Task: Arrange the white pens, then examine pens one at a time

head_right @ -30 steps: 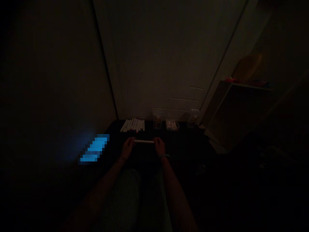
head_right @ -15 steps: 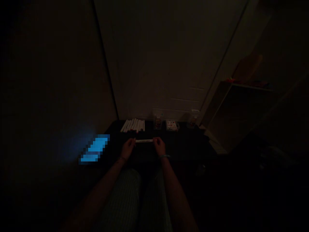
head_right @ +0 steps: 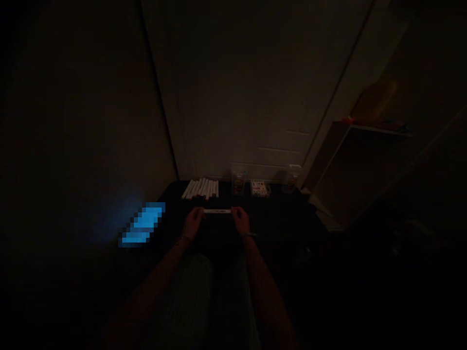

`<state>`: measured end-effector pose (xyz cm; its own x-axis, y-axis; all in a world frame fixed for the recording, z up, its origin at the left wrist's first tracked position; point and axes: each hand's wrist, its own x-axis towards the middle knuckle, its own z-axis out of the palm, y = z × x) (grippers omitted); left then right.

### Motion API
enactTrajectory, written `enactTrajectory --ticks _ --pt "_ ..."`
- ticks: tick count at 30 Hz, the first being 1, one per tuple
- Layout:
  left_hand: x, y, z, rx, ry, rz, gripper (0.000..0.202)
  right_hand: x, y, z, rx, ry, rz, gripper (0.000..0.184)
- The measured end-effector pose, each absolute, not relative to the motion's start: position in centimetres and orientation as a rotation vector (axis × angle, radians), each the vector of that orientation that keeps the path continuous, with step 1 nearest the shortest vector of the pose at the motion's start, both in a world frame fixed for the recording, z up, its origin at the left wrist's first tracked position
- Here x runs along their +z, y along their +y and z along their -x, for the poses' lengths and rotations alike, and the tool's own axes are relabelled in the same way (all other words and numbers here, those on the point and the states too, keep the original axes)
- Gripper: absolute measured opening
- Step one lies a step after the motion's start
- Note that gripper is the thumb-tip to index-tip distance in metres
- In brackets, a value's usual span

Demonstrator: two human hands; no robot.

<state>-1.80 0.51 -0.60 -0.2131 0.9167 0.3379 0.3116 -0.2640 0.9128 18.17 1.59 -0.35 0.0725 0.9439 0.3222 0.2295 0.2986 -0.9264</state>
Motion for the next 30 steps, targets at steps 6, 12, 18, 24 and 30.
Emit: enactTrajectory --ticks 6,12,18,24,30 --pt "-0.80 0.60 1.91 1.475 1.484 -1.589 0.033 -0.60 1.80 -18.14 0.780 -1.410 1.194 0.040" --pt "-0.94 0.63 1.94 1.499 1.476 -1.592 0.031 -0.58 1.76 -18.17 0.748 -1.415 1.177 0.038" --pt "-1.23 0.83 1.83 1.517 1.443 -1.538 0.033 -0.64 1.80 -18.23 0.761 -1.442 1.121 0.034" --pt "-0.94 0.72 1.78 1.506 1.411 -1.534 0.032 -0.63 1.82 -18.26 0.759 -1.432 1.119 0.034" --pt "-0.76 0.70 1.65 1.510 1.392 -1.504 0.031 -0.53 1.77 -18.31 0.732 -1.429 1.100 0.032"
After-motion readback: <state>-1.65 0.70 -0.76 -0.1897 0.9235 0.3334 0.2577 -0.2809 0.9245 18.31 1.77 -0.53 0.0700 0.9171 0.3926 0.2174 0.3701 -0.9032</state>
